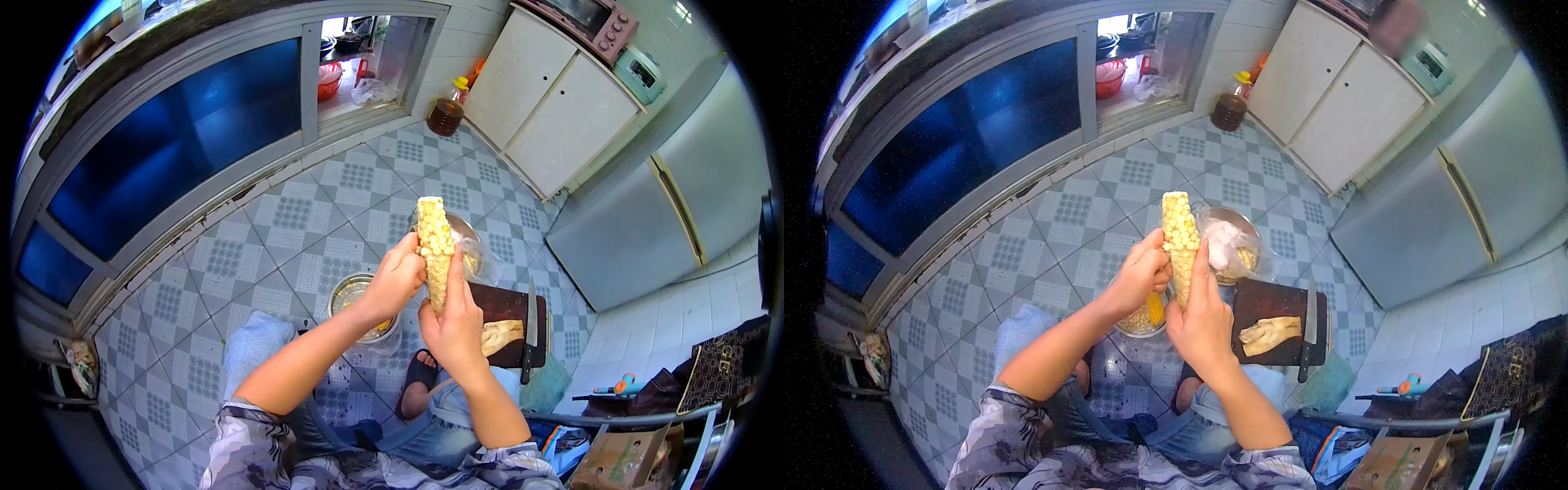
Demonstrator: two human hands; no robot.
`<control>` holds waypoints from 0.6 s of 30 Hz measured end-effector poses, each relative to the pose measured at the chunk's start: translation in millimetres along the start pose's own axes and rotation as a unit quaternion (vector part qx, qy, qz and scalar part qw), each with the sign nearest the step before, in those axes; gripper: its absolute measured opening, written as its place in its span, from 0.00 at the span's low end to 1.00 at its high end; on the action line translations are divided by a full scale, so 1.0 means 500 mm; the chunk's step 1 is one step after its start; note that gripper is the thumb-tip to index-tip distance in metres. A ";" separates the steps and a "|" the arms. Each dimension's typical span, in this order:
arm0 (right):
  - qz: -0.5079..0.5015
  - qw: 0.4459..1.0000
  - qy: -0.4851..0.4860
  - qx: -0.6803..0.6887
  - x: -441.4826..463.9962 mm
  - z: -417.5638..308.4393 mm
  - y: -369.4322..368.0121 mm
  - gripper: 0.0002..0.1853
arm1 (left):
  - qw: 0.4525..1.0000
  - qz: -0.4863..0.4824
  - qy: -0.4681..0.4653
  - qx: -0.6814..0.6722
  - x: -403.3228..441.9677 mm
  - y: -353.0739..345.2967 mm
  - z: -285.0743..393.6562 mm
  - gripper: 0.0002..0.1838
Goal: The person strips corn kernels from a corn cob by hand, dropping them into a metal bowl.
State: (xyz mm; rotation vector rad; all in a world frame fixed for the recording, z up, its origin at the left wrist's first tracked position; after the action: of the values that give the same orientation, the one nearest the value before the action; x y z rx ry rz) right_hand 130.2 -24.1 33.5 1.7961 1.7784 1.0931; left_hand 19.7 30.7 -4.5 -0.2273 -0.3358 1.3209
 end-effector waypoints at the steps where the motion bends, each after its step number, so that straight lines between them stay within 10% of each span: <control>1: 0.006 1.000 0.004 0.007 0.003 0.002 0.002 0.45 | 0.997 -0.024 0.037 -0.063 0.000 -0.003 -0.001 0.12; 18: -0.059 0.946 -0.076 0.309 0.013 0.033 0.001 0.38 | 0.965 -0.070 0.133 -0.217 0.009 0.006 -0.005 0.14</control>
State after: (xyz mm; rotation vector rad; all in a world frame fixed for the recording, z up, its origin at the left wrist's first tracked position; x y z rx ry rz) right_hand 141.9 -14.1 25.3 1.9947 2.2544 0.3421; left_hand 18.7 36.0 -7.4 -0.7295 -0.4029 1.0484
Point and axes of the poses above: each hand's wrist, its own x-axis towards the middle knuckle, its own y-axis out of the back of the hand, z = x × y, the point moved 4 cm from there along x, towards the middle knuckle, and after that the axes turned 3 degrees about -y, right-handed, at the moved point
